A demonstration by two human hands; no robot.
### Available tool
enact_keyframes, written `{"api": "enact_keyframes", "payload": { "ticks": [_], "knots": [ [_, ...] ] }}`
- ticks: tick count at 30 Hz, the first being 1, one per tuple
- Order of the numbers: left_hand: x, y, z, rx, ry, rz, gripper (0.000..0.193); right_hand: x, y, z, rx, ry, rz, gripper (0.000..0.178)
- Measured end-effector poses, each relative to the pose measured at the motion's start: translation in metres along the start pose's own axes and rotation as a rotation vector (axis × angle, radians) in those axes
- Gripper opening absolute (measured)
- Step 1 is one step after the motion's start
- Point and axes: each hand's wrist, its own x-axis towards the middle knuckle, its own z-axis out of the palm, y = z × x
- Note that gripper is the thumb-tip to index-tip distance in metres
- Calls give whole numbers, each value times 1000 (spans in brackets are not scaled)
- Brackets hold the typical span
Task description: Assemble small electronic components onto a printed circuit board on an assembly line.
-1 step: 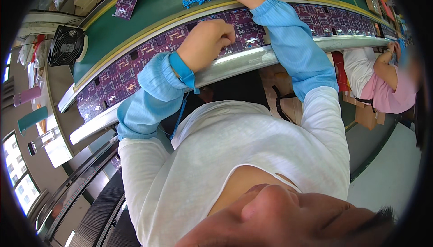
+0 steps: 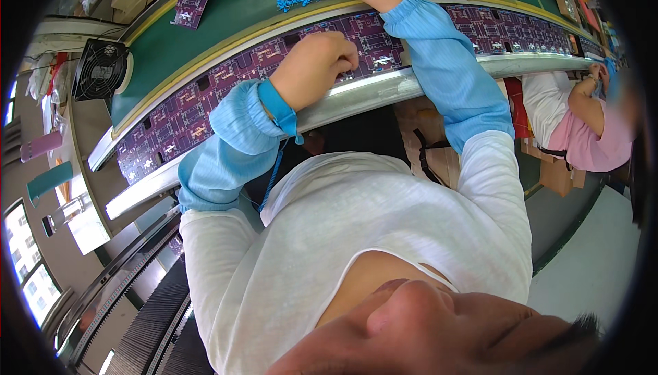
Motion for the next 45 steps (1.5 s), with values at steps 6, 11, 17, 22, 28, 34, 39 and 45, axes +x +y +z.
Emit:
{"api": "enact_keyframes", "payload": {
  "ticks": [6,11,17,22,28,34,39,45],
  "knots": [
    [-3,-10,14,60,-45,-26,12,6,1,-1,5,-3,18,15],
    [0,-8,10,66,-62,-43,14,6,4,-5,8,-8,7,13],
    [-5,-5,10,87,-64,-24,15,7,-2,-13,77,-27,62,10],
    [-3,-5,14,67,-82,-7,14,0,3,-19,97,-9,107,8],
    [-5,-9,12,54,-70,17,14,4,-8,-28,150,-72,217,7],
    [4,-6,10,1,-100,22,7,0,-3,-48,356,-80,393,4],
    [-8,-17,5,-27,-94,-54,8,-15,-6,-54,82,16,-84,10],
    [8,-13,0,-307,-163,-177,17,-105,-27,-104,245,-381,138,12]
  ]
}}
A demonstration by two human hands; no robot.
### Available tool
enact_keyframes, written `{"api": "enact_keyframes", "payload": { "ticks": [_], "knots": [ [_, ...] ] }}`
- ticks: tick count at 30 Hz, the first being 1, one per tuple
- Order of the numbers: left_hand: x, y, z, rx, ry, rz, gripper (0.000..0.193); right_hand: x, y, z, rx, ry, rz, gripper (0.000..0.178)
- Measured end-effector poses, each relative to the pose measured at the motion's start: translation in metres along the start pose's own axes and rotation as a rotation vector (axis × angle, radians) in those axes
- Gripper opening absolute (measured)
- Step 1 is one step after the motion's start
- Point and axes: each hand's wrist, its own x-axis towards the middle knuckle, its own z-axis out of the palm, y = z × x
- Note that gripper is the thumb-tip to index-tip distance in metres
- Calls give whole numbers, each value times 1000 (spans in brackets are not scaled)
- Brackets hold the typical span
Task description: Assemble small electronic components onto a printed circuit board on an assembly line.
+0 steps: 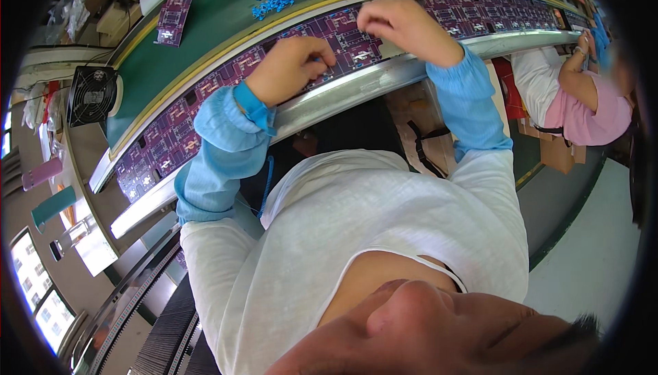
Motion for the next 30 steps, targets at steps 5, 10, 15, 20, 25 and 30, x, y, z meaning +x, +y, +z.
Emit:
{"api": "enact_keyframes", "payload": {
  "ticks": [5,10,15,20,25,30],
  "knots": [
    [-2,-5,-18,-272,93,-149,20,-19,-16,11,-55,-129,-16,11],
    [2,-14,-20,-214,175,-96,19,-23,-14,15,-106,-144,-13,11],
    [3,-16,-20,-183,280,-16,19,-23,-16,14,-132,-131,-50,10],
    [2,-12,-22,-250,285,-61,20,-23,-19,14,-173,-132,-78,9],
    [3,-16,-21,-271,321,-32,18,-23,-23,15,-205,-120,-93,8],
    [0,-17,-22,-315,348,-50,15,-17,-20,7,-205,-180,-102,11]
  ]
}}
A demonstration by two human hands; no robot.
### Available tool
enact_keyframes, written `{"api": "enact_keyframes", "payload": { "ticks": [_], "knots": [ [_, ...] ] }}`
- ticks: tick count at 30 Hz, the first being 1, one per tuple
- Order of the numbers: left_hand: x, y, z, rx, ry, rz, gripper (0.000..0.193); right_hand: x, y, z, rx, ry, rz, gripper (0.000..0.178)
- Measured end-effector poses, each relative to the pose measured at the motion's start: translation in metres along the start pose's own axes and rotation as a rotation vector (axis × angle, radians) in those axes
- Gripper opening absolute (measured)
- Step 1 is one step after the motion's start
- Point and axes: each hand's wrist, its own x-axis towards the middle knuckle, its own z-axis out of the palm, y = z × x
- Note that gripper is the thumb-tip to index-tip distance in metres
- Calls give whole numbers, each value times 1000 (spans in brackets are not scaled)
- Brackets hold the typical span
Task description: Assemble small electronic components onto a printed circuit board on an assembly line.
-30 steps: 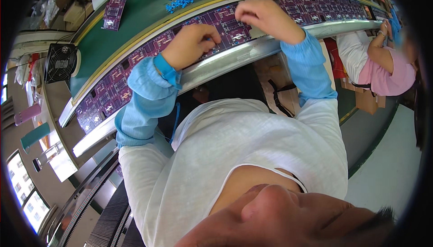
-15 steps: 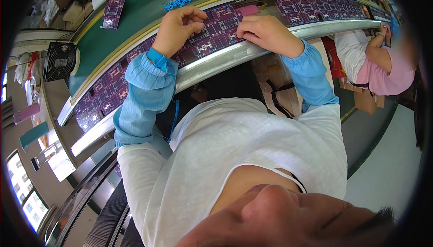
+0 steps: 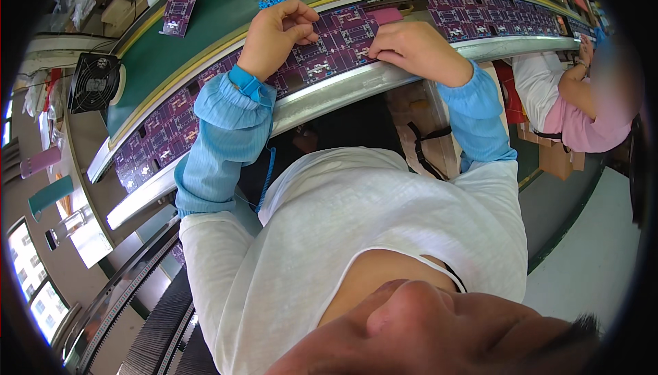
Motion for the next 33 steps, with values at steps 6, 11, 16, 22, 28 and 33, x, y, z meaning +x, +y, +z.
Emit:
{"api": "enact_keyframes", "payload": {
  "ticks": [6,11,16,22,28,33],
  "knots": [
    [13,6,9,140,-18,52,17,71,60,-16,100,154,146,13],
    [-17,3,-3,281,128,82,18,161,68,11,-133,255,15,15],
    [-64,13,22,142,230,-63,18,159,73,23,-87,419,-27,13],
    [-74,2,45,429,243,-13,20,157,81,26,-53,413,18,9],
    [-71,-2,48,500,275,22,19,155,87,22,-84,454,0,12],
    [-69,-1,48,490,261,27,17,155,95,21,-44,465,-18,11]
  ]
}}
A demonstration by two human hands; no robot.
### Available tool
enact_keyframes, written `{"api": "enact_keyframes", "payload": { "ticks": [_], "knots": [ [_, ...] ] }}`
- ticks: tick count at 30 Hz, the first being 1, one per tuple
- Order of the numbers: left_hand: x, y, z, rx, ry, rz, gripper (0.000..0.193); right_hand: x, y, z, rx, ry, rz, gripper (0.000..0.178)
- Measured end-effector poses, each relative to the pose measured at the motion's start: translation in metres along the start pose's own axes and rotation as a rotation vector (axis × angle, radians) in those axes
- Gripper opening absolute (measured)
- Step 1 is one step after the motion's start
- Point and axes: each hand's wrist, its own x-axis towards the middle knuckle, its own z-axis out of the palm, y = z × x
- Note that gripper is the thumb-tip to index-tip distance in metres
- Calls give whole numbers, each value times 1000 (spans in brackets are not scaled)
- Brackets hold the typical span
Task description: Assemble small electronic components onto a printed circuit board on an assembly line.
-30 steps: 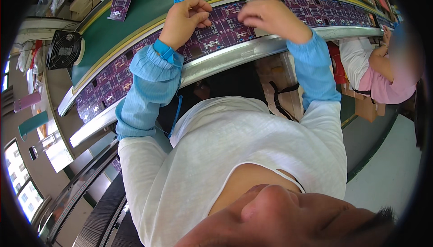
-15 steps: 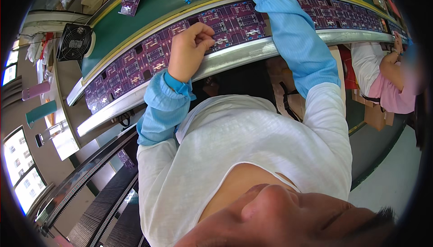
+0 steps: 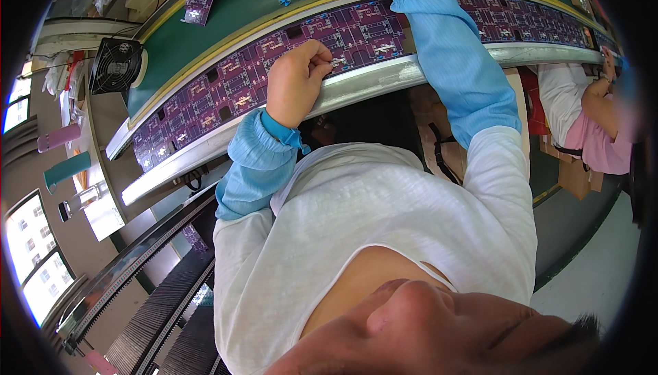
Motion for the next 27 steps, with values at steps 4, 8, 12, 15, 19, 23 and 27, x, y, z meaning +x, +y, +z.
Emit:
{"api": "enact_keyframes", "payload": {
  "ticks": [4,8,12,15,19,23,27],
  "knots": [
    [0,1,1,3,6,6,17,-1,1,1,37,2,17,9],
    [-2,1,2,57,11,45,16,-3,0,0,30,24,-18,7],
    [-4,9,5,154,33,136,16,-3,1,-3,57,-15,-19,8],
    [-5,18,4,346,11,275,19,-3,4,-1,43,-28,-6,9],
    [-14,17,-7,390,43,311,28,5,2,8,86,-48,-15,10],
    [-23,10,-32,781,235,213,48,-9,12,-13,53,-61,39,10],
    [-53,-28,-43,994,259,-155,68,-2,-3,-21,16,-56,-26,10]
  ]
}}
